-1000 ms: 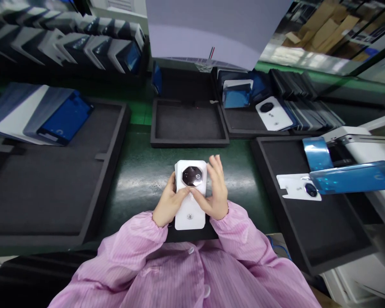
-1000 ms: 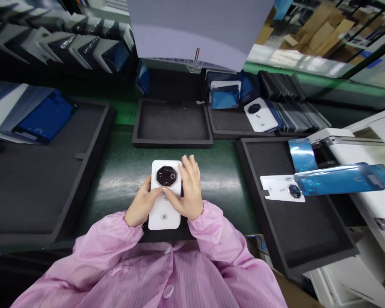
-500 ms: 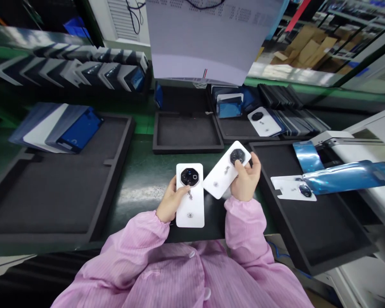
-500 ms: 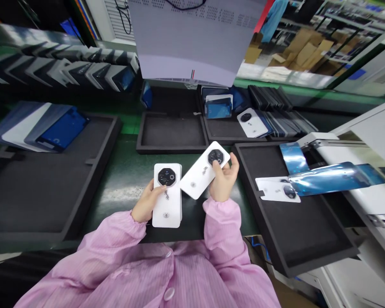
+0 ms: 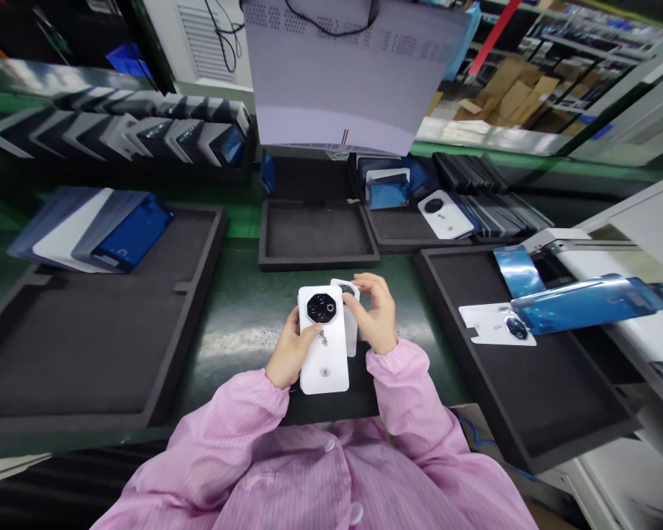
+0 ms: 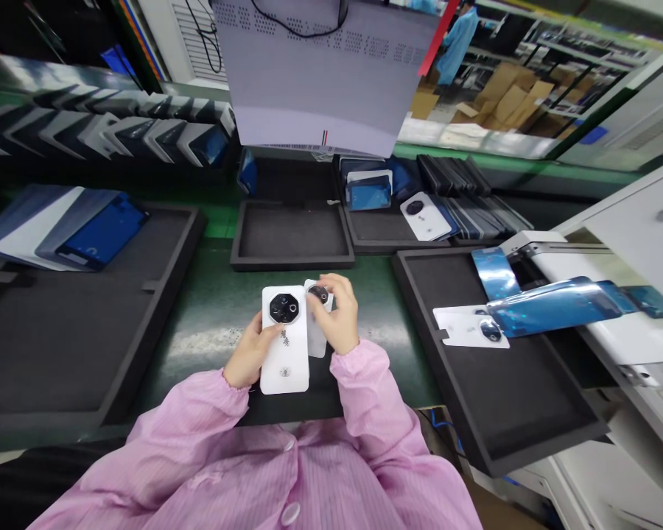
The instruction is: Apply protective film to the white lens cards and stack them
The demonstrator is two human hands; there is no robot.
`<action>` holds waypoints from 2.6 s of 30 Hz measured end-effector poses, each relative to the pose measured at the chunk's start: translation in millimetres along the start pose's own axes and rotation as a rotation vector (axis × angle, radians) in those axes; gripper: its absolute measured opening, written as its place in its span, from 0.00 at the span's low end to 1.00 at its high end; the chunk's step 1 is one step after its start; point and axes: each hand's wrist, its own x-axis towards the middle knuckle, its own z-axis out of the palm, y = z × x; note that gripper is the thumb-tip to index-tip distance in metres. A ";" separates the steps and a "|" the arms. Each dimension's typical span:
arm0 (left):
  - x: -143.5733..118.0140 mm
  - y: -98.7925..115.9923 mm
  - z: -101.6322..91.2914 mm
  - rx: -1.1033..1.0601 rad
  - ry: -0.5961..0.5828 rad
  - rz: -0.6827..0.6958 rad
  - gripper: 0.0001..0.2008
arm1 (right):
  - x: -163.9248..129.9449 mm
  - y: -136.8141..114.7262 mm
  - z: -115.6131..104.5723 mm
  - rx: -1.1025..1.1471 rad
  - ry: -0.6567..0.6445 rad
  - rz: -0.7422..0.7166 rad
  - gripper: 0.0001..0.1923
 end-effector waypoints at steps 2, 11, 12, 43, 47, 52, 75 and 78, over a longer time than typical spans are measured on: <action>0.0 -1.7 0.5 0.009 -0.015 0.026 0.30 | -5.1 -15.4 0.3 0.048 -0.087 0.024 0.10; 1.0 -7.5 -0.4 0.044 -0.057 0.081 0.32 | -15.5 -20.0 7.3 0.154 -0.081 0.150 0.04; 1.1 -7.1 -0.6 0.037 -0.065 0.080 0.32 | -15.7 -20.4 6.8 0.113 -0.074 0.111 0.03; -0.5 5.3 -4.0 0.087 -0.032 0.097 0.25 | -30.5 -20.7 16.9 0.361 0.007 -0.613 0.35; -0.8 5.3 -3.7 0.094 -0.022 0.091 0.26 | -29.9 -21.8 16.2 0.357 0.013 -0.616 0.34; -0.2 3.8 -3.7 0.070 0.002 0.088 0.27 | -28.6 -21.4 13.9 0.277 -0.014 -0.649 0.26; 0.0 2.1 -3.5 0.057 0.005 0.086 0.28 | -23.9 -23.3 8.4 0.069 -0.072 -0.687 0.12; 0.5 0.7 -4.9 0.063 0.001 0.095 0.28 | -24.7 -21.7 9.7 0.036 -0.050 -0.662 0.13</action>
